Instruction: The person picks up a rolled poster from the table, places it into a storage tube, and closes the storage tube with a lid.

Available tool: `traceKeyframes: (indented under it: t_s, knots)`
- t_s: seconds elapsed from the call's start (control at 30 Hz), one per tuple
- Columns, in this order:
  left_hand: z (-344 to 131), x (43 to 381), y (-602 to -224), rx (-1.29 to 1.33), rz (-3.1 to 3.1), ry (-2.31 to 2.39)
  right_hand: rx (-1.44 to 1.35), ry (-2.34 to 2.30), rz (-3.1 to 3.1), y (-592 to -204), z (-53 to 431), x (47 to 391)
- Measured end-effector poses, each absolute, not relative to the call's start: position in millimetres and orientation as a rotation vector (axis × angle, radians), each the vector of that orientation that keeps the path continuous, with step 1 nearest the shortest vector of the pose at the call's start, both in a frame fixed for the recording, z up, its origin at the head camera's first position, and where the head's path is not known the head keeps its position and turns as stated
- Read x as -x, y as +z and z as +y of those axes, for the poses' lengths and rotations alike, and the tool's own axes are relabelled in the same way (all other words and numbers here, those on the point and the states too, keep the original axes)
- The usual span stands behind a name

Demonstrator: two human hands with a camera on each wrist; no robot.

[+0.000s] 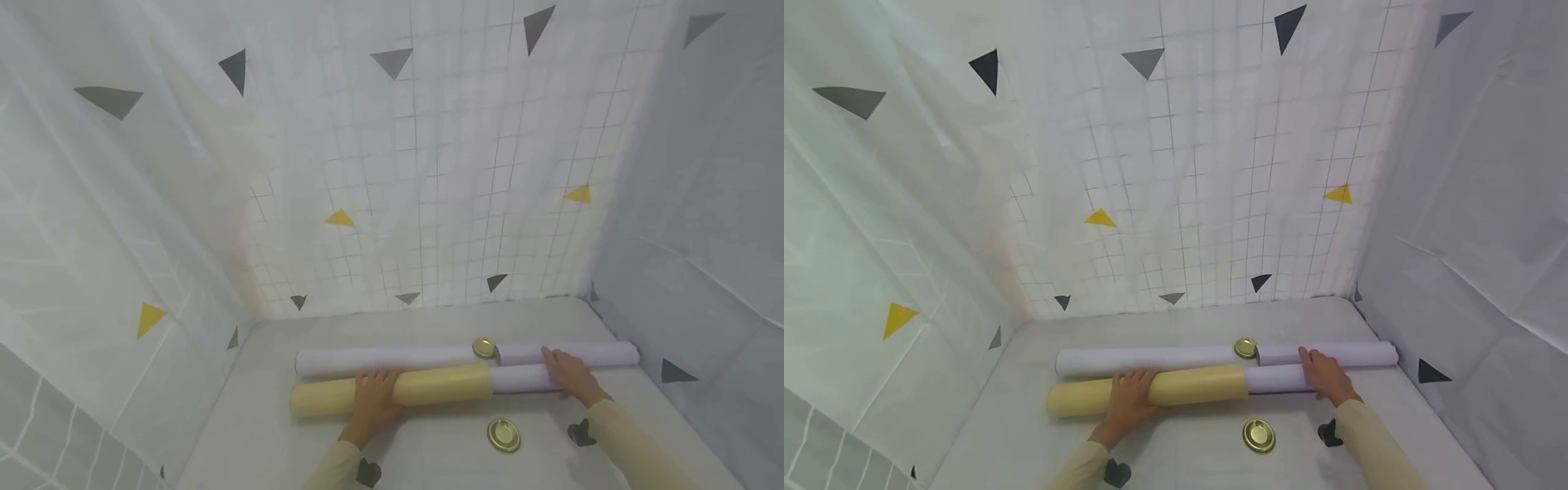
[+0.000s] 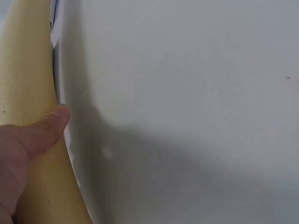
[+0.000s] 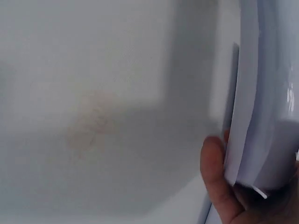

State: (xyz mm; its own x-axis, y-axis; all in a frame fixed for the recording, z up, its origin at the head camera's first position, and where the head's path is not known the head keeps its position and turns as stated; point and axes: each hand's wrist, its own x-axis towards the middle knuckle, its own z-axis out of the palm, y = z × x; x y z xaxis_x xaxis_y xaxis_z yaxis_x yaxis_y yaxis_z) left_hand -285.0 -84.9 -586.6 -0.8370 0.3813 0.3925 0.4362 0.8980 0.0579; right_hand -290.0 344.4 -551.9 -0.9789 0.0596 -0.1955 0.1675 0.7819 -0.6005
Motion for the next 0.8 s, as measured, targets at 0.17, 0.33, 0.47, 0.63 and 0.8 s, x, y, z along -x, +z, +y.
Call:
traceKeyframes:
  t_s: [0.17, 0.33, 0.47, 0.63, 0.8]
  knots:
    - [-84.7, 285.3, -585.1, 0.594, -2.691, -0.179, -0.141, -0.993, 2.809, -551.8, 334.2, 294.1]
    - [-84.8, 287.6, -587.7, 0.601, -2.692, -0.197, -0.112, -1.018, 2.802, -550.9, 325.7, 299.8]
    - [-84.8, 290.0, -590.6, 0.612, -2.681, -0.233, -0.122, -1.046, 2.796, -549.6, 320.2, 301.2]
    - [-85.2, 290.8, -591.5, 0.606, -2.673, -0.251, -0.131, -1.089, 2.755, -545.8, 311.4, 299.1]
    - [-86.4, 290.3, -591.9, 0.592, -2.704, -0.263, -0.131, -1.103, 2.715, -545.1, 300.2, 299.5]
